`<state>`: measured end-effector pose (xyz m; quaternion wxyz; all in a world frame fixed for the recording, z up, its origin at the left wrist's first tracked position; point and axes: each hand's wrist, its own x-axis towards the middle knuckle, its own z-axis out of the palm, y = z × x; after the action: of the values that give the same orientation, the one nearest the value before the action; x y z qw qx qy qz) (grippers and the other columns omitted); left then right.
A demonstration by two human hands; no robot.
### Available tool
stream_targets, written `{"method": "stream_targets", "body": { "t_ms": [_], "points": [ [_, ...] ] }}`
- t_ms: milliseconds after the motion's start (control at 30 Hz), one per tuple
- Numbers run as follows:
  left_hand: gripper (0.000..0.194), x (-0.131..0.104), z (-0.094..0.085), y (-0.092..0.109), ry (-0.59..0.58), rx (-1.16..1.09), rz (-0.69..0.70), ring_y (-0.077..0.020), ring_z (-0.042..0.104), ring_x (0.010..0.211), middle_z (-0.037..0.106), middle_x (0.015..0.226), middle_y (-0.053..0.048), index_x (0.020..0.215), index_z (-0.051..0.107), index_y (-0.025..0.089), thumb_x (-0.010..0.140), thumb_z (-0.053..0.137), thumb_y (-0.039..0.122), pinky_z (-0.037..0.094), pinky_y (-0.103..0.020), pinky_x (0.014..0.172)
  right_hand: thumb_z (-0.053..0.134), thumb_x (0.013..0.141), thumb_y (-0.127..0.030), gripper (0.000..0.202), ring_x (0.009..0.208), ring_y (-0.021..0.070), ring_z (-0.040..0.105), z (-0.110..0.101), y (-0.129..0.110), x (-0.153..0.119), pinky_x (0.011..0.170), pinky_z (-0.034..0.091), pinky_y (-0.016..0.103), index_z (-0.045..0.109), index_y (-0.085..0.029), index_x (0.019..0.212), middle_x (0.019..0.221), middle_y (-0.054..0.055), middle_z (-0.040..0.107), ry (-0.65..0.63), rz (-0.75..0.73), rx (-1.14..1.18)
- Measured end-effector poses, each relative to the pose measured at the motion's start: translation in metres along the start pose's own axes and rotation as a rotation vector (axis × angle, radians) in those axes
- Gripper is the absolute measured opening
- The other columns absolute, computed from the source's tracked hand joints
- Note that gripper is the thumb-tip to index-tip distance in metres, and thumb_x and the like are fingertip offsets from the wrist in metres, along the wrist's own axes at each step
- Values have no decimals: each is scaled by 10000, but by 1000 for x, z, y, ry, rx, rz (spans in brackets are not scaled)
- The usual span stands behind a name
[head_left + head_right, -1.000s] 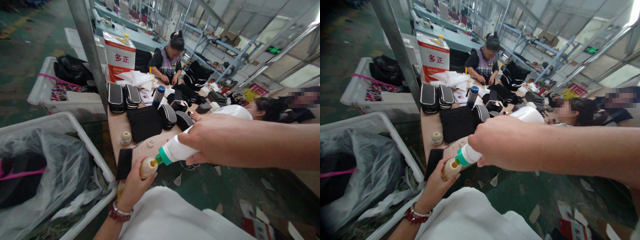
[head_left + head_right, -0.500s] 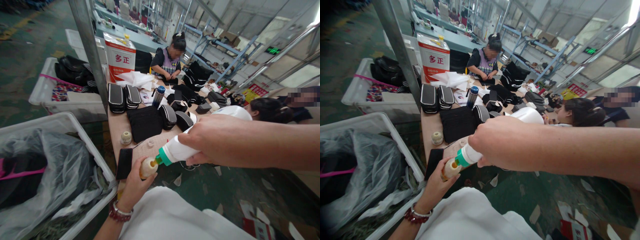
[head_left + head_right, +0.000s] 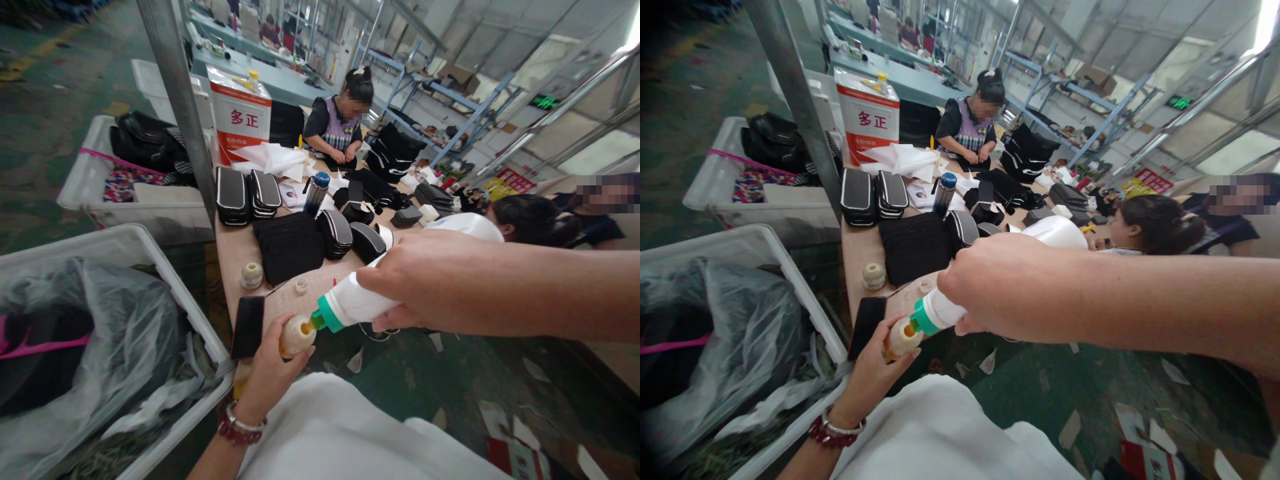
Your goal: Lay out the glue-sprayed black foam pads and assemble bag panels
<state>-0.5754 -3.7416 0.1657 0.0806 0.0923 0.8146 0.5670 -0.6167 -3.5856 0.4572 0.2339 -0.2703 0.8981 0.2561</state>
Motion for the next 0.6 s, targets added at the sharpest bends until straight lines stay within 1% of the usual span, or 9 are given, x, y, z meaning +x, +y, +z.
{"method": "stream_targets", "body": {
  "t_ms": [200,400,500,600],
  "points": [
    [530,0,2,-2,1,-20,24,-206,570,1021,572,1145,-66,1205,446,207,732,615,374,442,-351,905,635,727,-405,216,501,195,588,1,0,-2,425,250,246,659,-223,841,600,37,634,23,-6,-21],
    [553,1,2,-3,-13,-30,19,-212,571,1020,569,1139,-69,1227,434,213,730,618,371,441,-368,916,638,727,-415,236,511,190,592,1,1,1,442,275,249,664,-214,849,598,42,631,5,6,-17],
    [545,3,1,-1,-3,-17,11,-209,570,1018,568,1138,-64,1219,441,215,728,617,371,442,-363,914,635,731,-417,231,516,193,595,3,4,2,444,282,252,664,-218,844,606,41,636,19,5,-17],
    [538,5,1,1,10,-14,8,-214,574,1007,576,1124,-67,1200,458,209,714,627,369,445,-368,906,638,729,-424,241,517,197,600,3,6,3,446,289,254,666,-220,855,603,39,632,5,15,-5]
  ]
}}
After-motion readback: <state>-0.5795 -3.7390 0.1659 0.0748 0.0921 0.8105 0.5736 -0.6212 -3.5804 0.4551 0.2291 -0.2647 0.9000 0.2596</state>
